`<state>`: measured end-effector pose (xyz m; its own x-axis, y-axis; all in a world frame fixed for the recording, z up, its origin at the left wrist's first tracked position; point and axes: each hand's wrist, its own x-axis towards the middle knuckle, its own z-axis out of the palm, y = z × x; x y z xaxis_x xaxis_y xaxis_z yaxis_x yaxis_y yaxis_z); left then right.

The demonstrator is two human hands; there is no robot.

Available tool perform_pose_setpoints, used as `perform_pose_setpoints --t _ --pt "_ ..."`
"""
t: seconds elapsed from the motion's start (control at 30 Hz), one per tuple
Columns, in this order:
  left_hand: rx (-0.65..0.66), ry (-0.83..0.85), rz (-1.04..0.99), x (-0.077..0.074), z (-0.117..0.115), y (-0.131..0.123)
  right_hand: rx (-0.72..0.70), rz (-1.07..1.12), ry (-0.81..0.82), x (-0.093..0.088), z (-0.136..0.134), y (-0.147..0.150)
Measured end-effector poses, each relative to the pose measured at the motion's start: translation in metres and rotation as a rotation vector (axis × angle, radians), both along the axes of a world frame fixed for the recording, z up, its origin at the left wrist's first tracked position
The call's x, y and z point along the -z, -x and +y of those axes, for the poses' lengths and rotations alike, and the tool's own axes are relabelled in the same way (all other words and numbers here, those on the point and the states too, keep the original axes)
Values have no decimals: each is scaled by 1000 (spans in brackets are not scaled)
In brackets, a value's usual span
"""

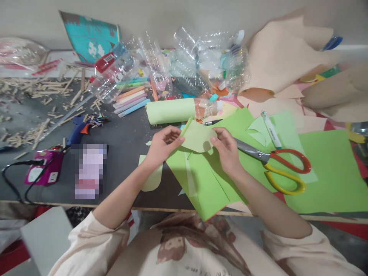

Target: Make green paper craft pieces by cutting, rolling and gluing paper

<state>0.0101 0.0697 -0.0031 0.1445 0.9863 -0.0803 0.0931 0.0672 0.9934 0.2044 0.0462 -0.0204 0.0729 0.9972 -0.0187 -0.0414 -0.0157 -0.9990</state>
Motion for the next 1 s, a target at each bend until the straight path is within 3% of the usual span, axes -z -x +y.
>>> perform_pose_setpoints --t 0.07,0.2,0.27,0.37,0.5,0.63,0.8,1.0 --pt "1 -40 19 -2 0 1 -70 26 46 -2 0 -2" --pt "16 -46 -8 -3 -2 1 -342 18 156 -7 -4 0" --pt "3 -42 -23 -1 -2 1 -397 3 168 -8 -6 1" --pt "19 -104 -16 1 -3 2 -351 30 160 -6 -6 0" --pt "165 -215 59 0 -7 4 -250 90 122 -1 -4 -2" --pt "264 -171 96 -3 -8 6 -261 82 110 -5 -4 0" --pt "254 -59 73 -6 -7 3 -258 29 153 -10 -6 5" --pt "206 -42 62 -4 -7 -1 -222 -25 67 -2 -5 4"
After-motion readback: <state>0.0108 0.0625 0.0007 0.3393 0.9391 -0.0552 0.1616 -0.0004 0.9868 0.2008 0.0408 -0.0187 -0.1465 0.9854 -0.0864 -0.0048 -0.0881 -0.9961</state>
